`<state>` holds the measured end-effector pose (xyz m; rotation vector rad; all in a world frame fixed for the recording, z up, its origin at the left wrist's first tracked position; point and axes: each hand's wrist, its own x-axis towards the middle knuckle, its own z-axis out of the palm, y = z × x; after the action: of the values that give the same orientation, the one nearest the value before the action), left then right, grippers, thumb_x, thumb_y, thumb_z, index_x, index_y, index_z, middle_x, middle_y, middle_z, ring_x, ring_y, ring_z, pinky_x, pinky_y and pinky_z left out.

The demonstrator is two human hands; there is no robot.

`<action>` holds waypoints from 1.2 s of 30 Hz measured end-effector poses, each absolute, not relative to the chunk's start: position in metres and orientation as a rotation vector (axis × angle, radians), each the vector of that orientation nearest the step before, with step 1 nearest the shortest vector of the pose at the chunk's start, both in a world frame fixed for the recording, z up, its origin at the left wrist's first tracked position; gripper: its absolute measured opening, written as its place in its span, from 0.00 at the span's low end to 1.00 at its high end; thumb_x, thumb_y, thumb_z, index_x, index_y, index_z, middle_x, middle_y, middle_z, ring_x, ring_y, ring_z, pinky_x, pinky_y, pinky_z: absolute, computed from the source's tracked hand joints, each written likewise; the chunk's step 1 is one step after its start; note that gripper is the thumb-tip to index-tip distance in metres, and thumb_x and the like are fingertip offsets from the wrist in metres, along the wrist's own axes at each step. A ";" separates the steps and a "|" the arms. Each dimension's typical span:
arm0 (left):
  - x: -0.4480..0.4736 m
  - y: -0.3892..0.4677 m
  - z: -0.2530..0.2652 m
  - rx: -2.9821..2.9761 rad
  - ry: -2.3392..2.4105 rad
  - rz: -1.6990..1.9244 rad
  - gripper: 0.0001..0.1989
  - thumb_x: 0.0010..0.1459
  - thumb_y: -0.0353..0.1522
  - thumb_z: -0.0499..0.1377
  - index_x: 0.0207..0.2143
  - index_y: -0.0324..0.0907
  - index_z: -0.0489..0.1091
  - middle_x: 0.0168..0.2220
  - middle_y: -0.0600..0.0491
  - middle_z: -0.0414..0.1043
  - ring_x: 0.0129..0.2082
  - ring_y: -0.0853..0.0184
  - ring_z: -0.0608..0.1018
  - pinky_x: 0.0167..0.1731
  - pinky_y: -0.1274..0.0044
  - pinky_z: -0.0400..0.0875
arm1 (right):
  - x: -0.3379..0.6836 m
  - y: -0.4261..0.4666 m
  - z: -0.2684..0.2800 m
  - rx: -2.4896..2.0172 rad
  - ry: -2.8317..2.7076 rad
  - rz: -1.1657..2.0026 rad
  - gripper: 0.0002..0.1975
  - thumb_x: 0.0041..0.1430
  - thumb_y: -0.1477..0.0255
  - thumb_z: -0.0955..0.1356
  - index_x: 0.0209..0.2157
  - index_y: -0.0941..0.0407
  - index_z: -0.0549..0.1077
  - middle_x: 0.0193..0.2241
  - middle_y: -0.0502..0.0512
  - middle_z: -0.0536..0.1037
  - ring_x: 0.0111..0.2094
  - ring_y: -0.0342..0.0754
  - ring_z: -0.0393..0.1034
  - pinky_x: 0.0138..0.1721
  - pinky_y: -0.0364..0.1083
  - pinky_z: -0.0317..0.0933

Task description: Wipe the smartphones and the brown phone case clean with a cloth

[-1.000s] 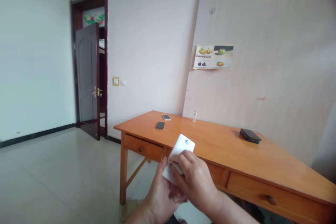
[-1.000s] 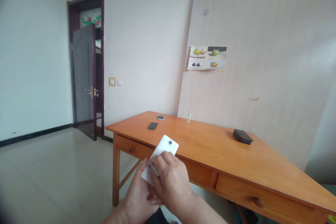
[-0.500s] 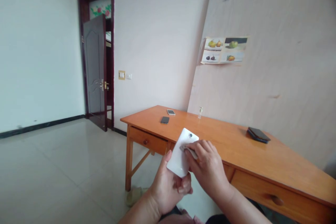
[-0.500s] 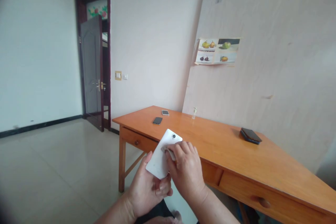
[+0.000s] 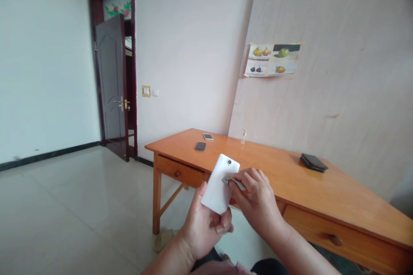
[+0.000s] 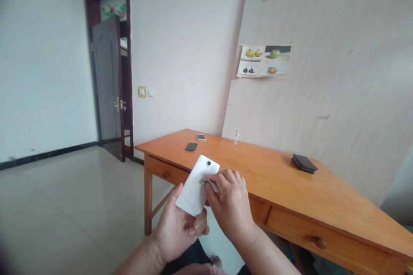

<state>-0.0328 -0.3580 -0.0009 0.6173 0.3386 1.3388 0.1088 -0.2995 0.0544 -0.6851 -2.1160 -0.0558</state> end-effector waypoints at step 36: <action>-0.038 -0.374 0.001 0.641 -0.009 1.180 0.40 0.63 0.55 0.34 0.38 0.33 0.74 0.13 0.60 0.55 0.16 0.73 0.53 0.35 0.71 0.60 | 0.104 -0.304 0.056 -0.370 -1.893 0.825 0.07 0.61 0.66 0.69 0.38 0.53 0.76 0.32 0.52 0.76 0.34 0.45 0.70 0.39 0.45 0.65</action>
<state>-0.0379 -0.3738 0.0007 0.6410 -0.0091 1.1796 0.1044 -0.3039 0.0559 -0.3696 -1.8928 0.8251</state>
